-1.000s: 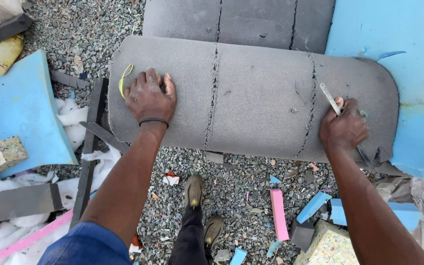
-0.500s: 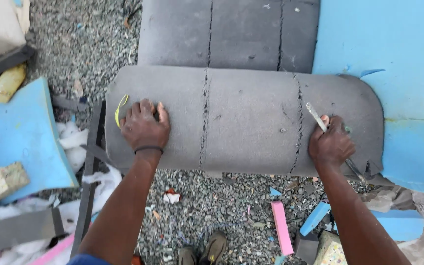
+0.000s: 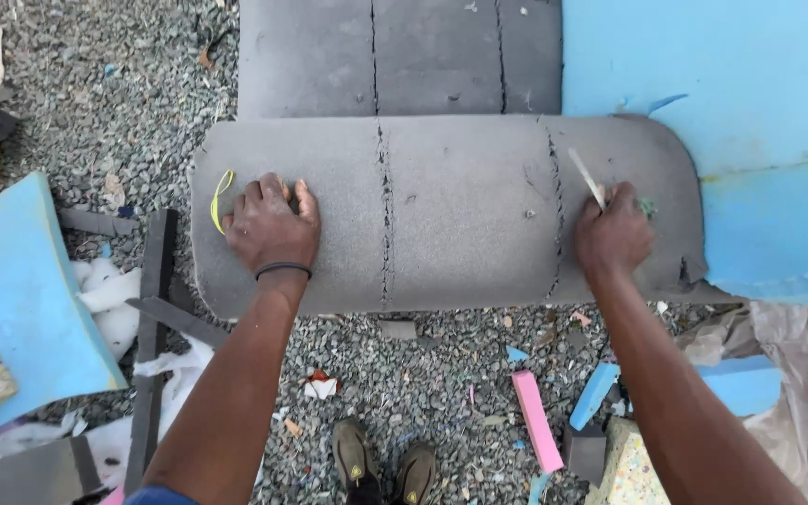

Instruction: The person measures a gray foam sofa armrest with a tape measure and marks it with a metal tool. They then cut along the marked lines on the armrest and the seat cushion using the metal tool.

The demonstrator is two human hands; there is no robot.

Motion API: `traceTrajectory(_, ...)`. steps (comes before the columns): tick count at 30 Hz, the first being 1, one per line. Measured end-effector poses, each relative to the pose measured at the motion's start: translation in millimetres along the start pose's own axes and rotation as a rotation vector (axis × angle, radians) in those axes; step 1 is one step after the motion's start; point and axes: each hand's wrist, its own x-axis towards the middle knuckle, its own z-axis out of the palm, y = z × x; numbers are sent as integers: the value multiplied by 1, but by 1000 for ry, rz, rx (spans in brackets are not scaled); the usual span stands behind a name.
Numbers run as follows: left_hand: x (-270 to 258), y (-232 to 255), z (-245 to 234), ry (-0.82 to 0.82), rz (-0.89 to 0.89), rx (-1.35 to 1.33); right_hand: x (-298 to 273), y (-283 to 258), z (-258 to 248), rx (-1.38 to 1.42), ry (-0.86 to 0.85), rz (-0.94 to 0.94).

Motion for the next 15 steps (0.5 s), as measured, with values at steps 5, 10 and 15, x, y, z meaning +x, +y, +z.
traceTrajectory(5, 0, -2, 3, -60, -40, -40, -140, -126, -57, 533, -268, -286)
traceTrajectory(10, 13, -29, 22, -315, -84, -139, -256, -190, -149, 782, -655, 91)
traceTrajectory(15, -17, -47, -116, -755, -255, -704, -370, -180, -285, 908, -893, 183)
